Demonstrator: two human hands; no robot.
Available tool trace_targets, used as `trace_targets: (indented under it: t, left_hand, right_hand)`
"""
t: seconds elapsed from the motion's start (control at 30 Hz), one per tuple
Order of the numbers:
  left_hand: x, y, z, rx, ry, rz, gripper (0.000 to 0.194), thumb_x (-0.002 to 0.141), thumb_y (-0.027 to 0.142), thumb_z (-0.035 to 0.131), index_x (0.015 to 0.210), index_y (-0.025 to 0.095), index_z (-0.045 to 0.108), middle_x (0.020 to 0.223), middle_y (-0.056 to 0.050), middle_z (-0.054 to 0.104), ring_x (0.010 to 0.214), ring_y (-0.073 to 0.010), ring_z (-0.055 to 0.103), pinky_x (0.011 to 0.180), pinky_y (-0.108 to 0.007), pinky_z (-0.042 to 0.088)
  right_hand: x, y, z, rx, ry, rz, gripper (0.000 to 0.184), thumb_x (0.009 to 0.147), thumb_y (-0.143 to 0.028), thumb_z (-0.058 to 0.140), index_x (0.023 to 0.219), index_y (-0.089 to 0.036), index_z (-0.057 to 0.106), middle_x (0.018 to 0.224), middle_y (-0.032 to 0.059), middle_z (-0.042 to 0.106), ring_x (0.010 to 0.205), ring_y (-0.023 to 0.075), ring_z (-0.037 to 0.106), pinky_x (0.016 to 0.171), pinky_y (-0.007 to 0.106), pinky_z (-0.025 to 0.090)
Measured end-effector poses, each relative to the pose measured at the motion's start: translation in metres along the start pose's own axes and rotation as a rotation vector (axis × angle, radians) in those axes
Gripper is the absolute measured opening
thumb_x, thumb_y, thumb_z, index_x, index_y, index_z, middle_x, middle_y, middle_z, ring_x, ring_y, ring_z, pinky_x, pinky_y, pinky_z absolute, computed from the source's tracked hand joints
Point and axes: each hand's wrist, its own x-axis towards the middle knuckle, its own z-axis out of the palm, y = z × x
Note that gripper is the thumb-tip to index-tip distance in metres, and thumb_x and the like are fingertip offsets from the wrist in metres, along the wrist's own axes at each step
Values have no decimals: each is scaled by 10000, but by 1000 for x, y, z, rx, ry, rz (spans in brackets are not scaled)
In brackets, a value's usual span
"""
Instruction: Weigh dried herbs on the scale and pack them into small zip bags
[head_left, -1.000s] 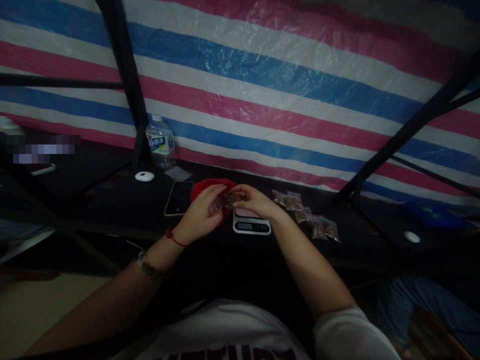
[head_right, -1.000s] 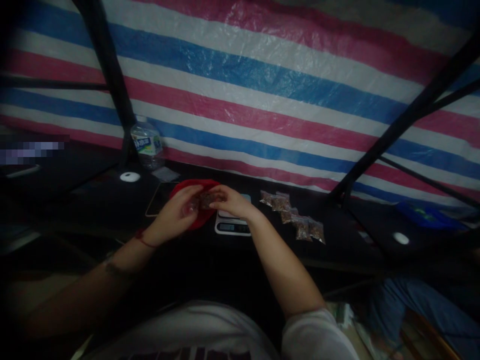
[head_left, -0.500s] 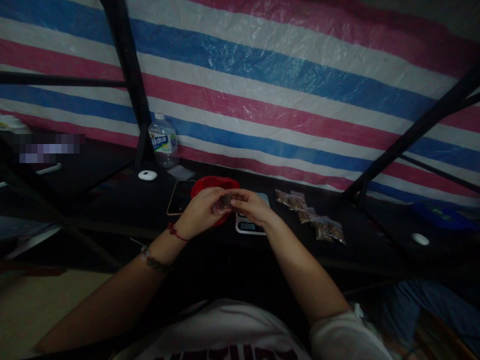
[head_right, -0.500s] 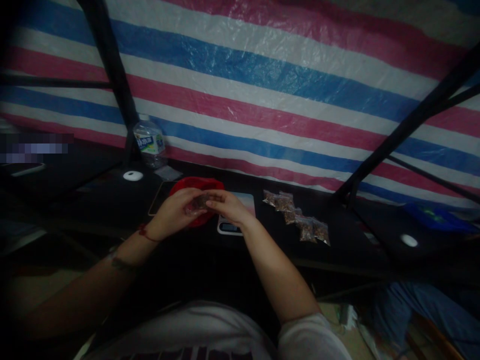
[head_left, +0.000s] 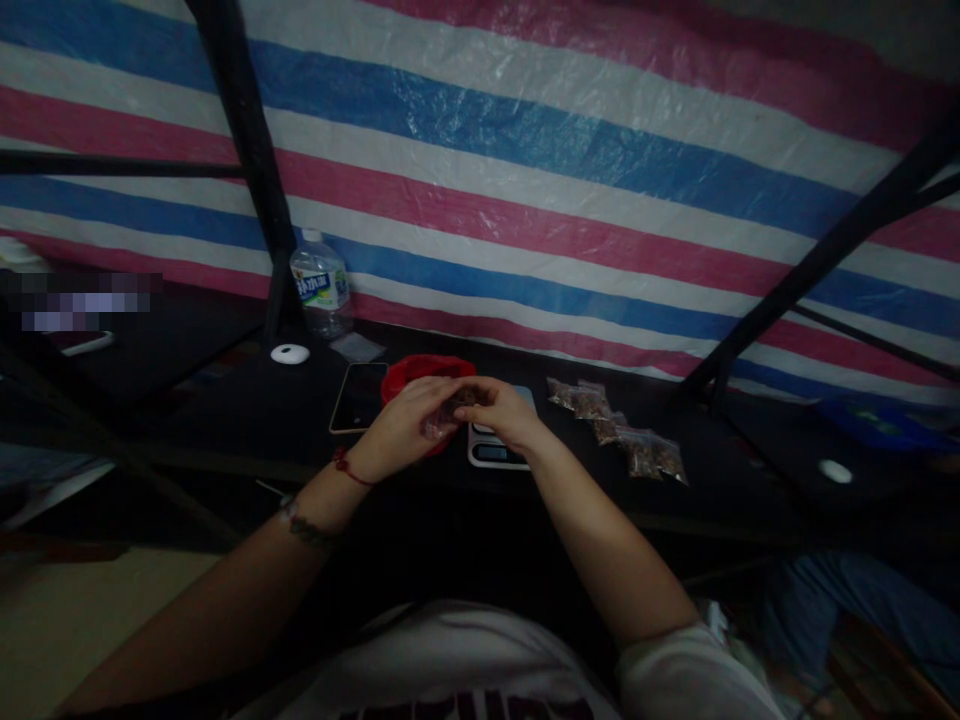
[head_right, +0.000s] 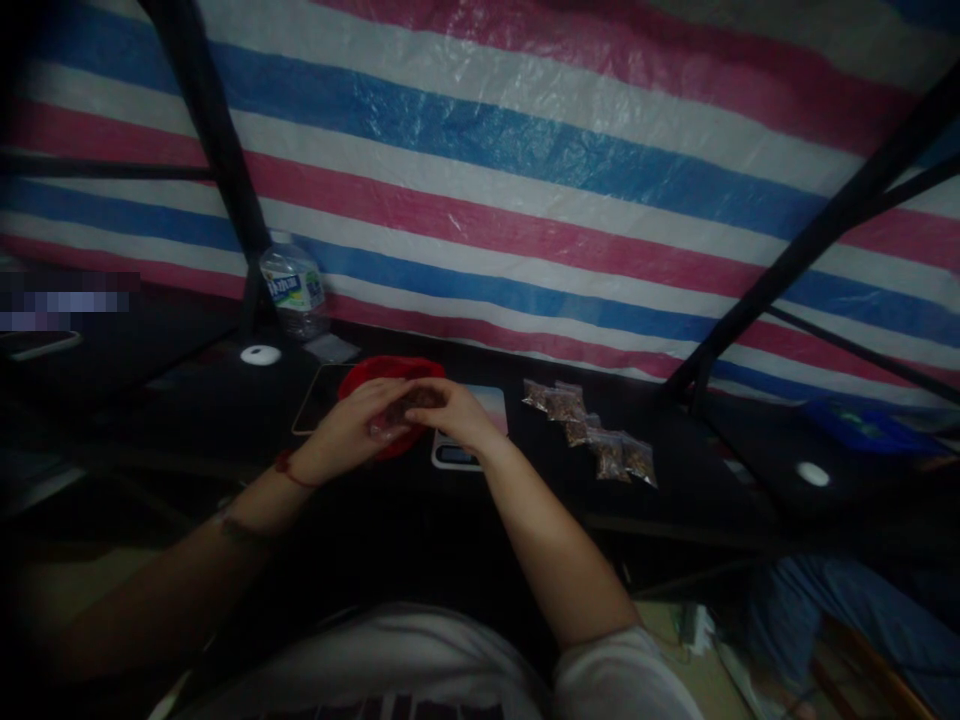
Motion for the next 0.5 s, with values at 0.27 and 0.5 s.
trace_targets:
  t: [0.27, 0.5]
  left_hand:
    - [0, -8, 10, 50, -2, 60, 473, 873, 242, 549, 1340, 207, 477, 1333, -117, 552, 1240, -245, 501, 1033, -473, 430]
    - [-3, -13, 12, 130, -11, 129, 556, 868, 158, 516, 1408, 175, 384, 1387, -155, 491, 1285, -262, 457, 1050, -499, 420]
  right_hand:
    - [0, 4, -7, -110, 10, 0, 402, 618, -263, 785, 1002, -197, 687, 1007, 42, 705, 939, 190, 642, 927, 372, 474]
    - [-1, 4, -10, -49, 18, 4, 418, 618, -272, 788, 1019, -207, 687, 1037, 44, 706, 964, 194, 645, 930, 375, 483]
